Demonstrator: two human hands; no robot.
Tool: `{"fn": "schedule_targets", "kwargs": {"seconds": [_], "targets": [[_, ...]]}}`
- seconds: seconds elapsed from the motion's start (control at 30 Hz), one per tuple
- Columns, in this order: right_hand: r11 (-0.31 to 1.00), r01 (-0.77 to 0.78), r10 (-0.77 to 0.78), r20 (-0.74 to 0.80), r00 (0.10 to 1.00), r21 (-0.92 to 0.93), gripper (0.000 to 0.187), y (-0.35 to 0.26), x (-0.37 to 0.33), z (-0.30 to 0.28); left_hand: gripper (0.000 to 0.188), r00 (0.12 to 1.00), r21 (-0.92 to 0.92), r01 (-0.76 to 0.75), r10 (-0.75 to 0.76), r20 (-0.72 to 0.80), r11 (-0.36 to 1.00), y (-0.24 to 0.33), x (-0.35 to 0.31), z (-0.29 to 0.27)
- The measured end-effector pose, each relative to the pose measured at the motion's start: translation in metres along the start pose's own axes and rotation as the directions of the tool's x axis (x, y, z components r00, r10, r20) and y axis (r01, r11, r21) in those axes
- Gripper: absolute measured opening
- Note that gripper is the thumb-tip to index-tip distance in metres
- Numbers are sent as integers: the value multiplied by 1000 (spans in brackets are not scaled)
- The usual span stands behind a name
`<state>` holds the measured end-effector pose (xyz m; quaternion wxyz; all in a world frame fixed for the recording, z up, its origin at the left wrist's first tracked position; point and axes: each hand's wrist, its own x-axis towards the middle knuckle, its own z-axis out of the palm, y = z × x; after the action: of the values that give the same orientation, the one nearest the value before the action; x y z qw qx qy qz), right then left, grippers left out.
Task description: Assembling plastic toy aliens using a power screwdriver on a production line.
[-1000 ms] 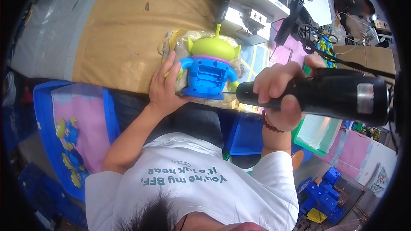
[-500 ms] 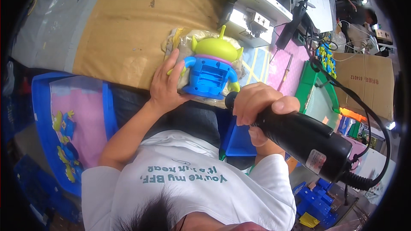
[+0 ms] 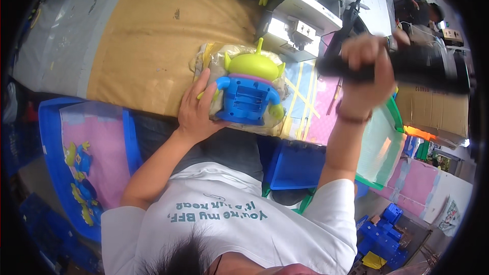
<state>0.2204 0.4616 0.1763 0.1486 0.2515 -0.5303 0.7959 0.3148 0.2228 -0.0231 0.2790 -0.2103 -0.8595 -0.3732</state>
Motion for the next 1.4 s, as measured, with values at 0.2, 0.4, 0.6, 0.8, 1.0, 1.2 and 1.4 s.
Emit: {"fn": "schedule_targets", "kwargs": {"seconds": [0.2, 0.4, 0.6, 0.8, 1.0, 1.2, 1.4], "targets": [[895, -82, 37, -109, 993, -439, 44, 52, 63, -36, 87, 1000, -21, -3, 4, 11, 1000, -2, 0, 4], [897, -269, 226, -159, 961, -351, 42, 45, 51, -19, 87, 1000, -23, -7, 7, -6, 1000, -4, 0, 3], [974, -224, 224, 5, 975, 36, 60, 0, -18, 49, 87, 1000, 3, 2, -2, -5, 1000, -1, 0, -1], [971, -215, 226, 112, 968, -105, 69, 3, -60, 82, 85, 1000, 25, -11, 12, -17, 1000, 0, 2, -2], [965, -138, 198, 277, 940, -223, 59, 13, -66, 80, 81, 999, -15, 10, -11, -45, 1000, 1, 1, -3], [982, -38, 124, 480, 868, -184, 52, 30, -65, 73, 87, 999, -22, 14, -15, -41, 1000, 1, -1, 0], [980, -27, 133, 540, 831, -199, 49, 30, -69, 75, 89, 999, -46, 54, -54, -1, 997, 4, 0, -4]]}}
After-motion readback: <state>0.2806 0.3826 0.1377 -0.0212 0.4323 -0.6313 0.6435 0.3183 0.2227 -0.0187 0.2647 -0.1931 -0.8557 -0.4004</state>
